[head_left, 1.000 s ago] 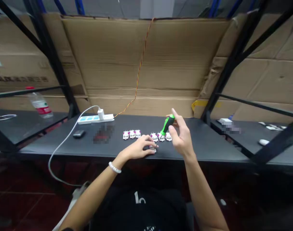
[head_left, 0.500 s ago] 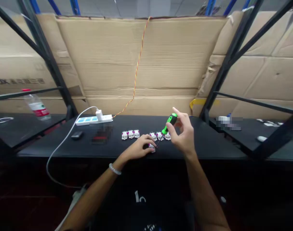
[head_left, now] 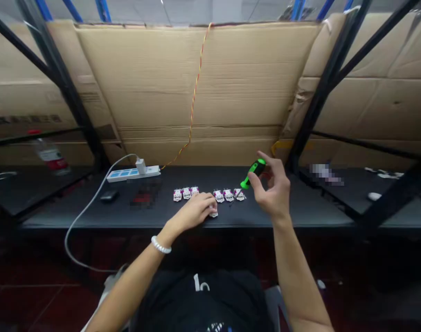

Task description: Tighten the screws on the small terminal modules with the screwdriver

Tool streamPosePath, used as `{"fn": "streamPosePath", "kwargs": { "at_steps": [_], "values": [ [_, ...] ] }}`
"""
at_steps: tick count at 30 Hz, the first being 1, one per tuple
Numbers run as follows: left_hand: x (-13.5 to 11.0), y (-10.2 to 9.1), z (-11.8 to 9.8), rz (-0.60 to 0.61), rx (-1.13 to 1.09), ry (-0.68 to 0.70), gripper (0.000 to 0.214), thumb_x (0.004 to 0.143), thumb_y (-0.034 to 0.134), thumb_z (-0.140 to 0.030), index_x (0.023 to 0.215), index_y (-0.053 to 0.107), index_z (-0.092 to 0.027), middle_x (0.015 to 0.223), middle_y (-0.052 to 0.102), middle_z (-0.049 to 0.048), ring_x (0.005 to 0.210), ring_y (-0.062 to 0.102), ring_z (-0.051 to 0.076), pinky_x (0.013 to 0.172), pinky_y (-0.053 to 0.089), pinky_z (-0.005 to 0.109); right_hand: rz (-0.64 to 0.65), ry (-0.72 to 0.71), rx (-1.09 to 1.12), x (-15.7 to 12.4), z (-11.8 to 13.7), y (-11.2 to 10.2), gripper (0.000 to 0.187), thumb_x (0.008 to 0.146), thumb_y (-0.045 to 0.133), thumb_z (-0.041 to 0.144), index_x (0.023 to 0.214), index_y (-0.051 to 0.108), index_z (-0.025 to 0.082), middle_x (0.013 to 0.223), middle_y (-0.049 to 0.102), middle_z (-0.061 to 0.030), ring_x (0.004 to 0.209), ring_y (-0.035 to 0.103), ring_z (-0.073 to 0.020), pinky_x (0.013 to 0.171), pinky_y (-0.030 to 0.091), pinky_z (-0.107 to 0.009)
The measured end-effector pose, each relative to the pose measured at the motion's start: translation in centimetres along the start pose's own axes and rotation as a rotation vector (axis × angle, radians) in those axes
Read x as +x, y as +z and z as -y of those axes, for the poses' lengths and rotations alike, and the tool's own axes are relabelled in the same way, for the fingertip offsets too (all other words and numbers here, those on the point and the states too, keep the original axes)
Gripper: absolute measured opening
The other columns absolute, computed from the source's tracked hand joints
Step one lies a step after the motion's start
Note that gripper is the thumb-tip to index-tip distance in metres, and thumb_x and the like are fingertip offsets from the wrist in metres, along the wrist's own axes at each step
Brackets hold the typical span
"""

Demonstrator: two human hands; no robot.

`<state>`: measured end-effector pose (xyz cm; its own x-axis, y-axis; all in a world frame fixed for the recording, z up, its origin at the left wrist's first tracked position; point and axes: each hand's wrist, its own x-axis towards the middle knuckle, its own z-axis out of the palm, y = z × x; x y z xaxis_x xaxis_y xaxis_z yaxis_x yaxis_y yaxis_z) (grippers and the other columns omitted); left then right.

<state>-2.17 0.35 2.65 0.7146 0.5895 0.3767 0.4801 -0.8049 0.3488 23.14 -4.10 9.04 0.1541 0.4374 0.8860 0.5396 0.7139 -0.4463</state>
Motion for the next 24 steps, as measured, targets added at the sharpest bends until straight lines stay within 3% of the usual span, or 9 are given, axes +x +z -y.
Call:
{"fn": "streamPosePath", "kwargs": {
  "at_steps": [4, 10, 16, 21, 24],
  "values": [
    [0.1, 0.1, -0.6, -0.102, -0.046, -0.017, 0.014, 0.105, 0.062, -0.024, 0.095, 0.07, -0.021, 0.11, 0.072, 0.0069, 0.107, 0.065, 0.025, 0.102, 0.048, 0.041, -0.003, 0.007, -0.01, 0.1, -0.2, -0.2, 0.053, 0.093, 0.073, 0.031, 0.146, 0.066, 0.03, 0.117, 0.062, -0.0061, 0.098, 0.066, -0.0224, 0.077, 0.063, -0.037],
    [0.8, 2.4, -1.7, -0.272, -0.133, -0.131, 0.012, 0.098, 0.072, -0.024, 0.086, 0.074, -0.021, 0.106, 0.074, 0.0074, 0.107, 0.067, 0.027, 0.104, 0.049, 0.046, -0.006, 0.009, -0.021, 0.1, -0.3, -0.5, 0.051, 0.094, 0.072, 0.031, 0.144, 0.067, 0.028, 0.117, 0.062, -0.0072, 0.1, 0.067, -0.0235, 0.077, 0.063, -0.038],
    [0.9, 3.1, -1.1, -0.27, -0.121, -0.182, 0.014, 0.1, 0.068, -0.027, 0.092, 0.077, -0.022, 0.111, 0.077, 0.009, 0.111, 0.068, 0.03, 0.108, 0.049, 0.051, -0.004, 0.014, -0.018, 0.2, -0.1, -0.5, 0.05, 0.094, 0.073, 0.031, 0.143, 0.067, 0.031, 0.118, 0.062, -0.0074, 0.102, 0.066, -0.0248, 0.076, 0.063, -0.038],
    [0.8, 2.2, -0.5, -0.273, -0.215, -0.16, 0.022, 0.105, 0.056, -0.023, 0.109, 0.077, -0.021, 0.118, 0.077, 0.0099, 0.114, 0.071, 0.028, 0.109, 0.054, 0.046, -0.014, 0.026, 0.006, 0.1, -0.3, -0.4, 0.05, 0.094, 0.075, 0.032, 0.143, 0.067, 0.028, 0.117, 0.066, -0.0078, 0.099, 0.068, -0.0237, 0.081, 0.063, -0.04],
    [0.4, 1.2, 0.5, -0.192, -0.232, -0.103, 0.03, 0.106, 0.05, -0.017, 0.117, 0.078, -0.022, 0.128, 0.077, 0.0088, 0.124, 0.07, 0.026, 0.116, 0.053, 0.045, -0.002, 0.066, 0.083, -0.2, -0.5, 0.0, 0.054, 0.094, 0.077, 0.036, 0.147, 0.066, 0.027, 0.114, 0.072, -0.007, 0.093, 0.071, -0.0228, 0.084, 0.064, -0.041]
  ]
}}
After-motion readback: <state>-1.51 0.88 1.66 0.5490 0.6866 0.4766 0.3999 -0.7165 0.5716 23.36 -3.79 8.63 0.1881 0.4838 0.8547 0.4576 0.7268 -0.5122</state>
